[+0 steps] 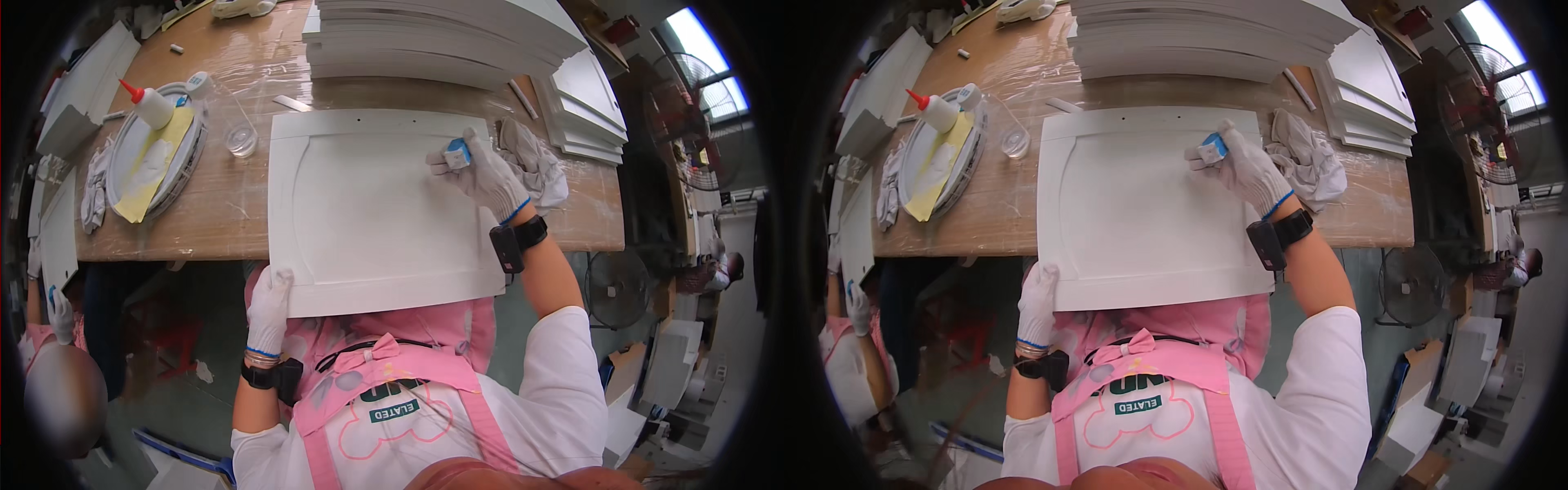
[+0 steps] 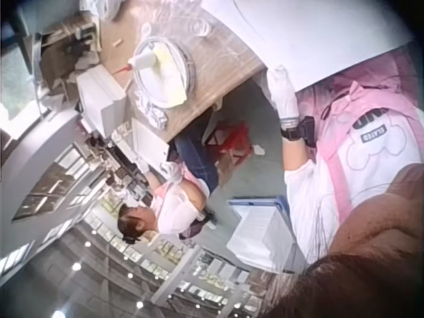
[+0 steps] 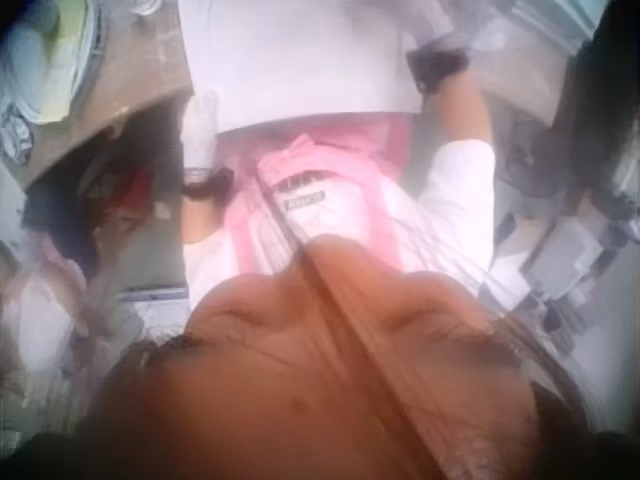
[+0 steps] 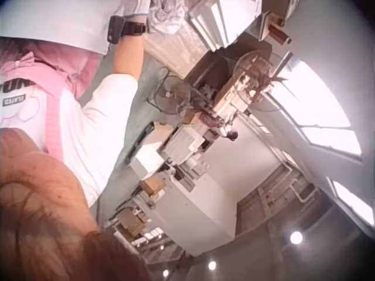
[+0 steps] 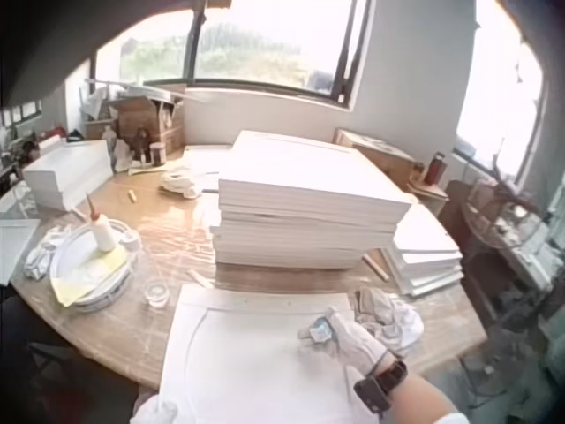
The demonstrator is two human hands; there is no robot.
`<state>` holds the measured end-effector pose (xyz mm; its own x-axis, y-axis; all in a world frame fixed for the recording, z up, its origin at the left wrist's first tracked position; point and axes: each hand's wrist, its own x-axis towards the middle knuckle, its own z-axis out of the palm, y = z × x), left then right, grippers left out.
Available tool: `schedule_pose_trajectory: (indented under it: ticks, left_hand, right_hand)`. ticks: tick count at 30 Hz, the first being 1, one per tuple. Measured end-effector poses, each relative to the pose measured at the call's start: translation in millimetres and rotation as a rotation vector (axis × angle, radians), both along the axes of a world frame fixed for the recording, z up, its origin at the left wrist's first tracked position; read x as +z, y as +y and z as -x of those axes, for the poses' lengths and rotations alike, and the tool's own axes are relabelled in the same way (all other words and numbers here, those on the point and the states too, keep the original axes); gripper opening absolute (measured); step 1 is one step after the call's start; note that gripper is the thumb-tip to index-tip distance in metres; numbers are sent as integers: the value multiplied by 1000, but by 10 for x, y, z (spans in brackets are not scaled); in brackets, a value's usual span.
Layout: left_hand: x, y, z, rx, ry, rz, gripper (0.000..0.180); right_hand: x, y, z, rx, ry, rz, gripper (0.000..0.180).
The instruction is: Cleaning and inspecting white cabinet doors at a workbench in a factory.
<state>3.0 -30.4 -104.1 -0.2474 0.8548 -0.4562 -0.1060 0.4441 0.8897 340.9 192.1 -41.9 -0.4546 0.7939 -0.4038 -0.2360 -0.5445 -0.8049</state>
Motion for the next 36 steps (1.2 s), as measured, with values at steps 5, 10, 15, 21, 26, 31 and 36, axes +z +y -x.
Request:
schedule_pose_trajectory:
  ticks: [5, 10, 15, 21, 26, 31, 36]
  left_hand:
    - [84, 70, 202, -71, 358, -61, 42]
    - [654, 39, 66, -96, 432, -318, 51]
    - [976, 137, -120, -411, 650, -700, 55]
    - [929, -24, -161, -302, -141, -204, 52]
    - [800, -23, 13, -309, -208, -255, 45]
    - [615, 419, 680, 254, 709, -380, 47]
    - [632, 856, 1617, 422, 1331, -319, 45]
  right_hand:
    - [-18, -245, -30, -181, 268, 146, 63]
    - [33, -939, 866, 181, 340, 429, 67]
    - [27, -1458, 1509, 336, 124, -283, 55]
    - [70, -1516, 1626, 762, -10, -654, 39]
    - [158, -1576, 1632, 488, 220, 332, 45]
    - [80, -1452, 1069, 376, 182, 325, 52]
    - [105, -1418, 260, 15, 177, 141, 45]
